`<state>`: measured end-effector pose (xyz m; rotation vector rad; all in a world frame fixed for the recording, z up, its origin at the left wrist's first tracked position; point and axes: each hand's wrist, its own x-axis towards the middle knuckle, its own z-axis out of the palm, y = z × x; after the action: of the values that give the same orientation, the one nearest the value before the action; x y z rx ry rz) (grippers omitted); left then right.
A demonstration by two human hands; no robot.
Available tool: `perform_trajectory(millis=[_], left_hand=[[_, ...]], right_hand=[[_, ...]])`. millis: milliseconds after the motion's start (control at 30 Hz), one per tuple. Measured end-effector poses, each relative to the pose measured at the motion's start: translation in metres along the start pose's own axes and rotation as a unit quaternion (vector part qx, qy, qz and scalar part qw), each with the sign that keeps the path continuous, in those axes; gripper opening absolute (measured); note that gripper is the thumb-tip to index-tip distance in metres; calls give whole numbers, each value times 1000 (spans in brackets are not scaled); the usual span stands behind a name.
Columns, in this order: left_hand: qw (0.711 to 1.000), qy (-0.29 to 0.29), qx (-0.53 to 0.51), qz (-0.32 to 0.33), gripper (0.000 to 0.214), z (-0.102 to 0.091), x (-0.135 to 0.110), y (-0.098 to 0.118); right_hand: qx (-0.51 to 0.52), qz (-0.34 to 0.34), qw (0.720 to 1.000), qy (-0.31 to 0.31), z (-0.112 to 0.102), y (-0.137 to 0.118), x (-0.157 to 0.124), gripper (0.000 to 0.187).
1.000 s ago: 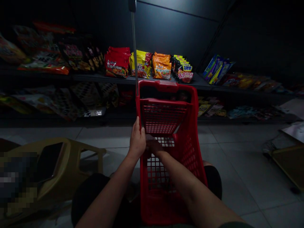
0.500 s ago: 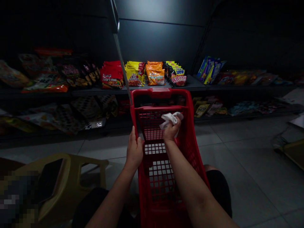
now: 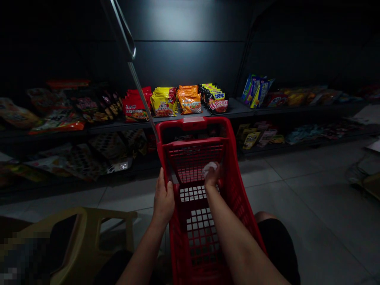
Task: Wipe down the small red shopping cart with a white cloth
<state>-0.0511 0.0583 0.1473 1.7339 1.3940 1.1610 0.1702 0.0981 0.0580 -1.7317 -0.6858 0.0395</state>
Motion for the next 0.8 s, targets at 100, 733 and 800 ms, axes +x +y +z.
perform_trajectory(millis=[100, 733, 800], left_hand=[[1000, 3, 1, 1, 62, 2, 1, -2], [1000, 15, -16, 2, 62, 4, -2, -3], [1000, 16, -21, 9, 61, 6, -1, -4]], right_hand=[[30, 6, 997, 68, 28, -39, 22, 34], [72, -71, 990, 94, 30, -38, 24, 34], [63, -132, 989, 28, 51, -56, -2, 32]])
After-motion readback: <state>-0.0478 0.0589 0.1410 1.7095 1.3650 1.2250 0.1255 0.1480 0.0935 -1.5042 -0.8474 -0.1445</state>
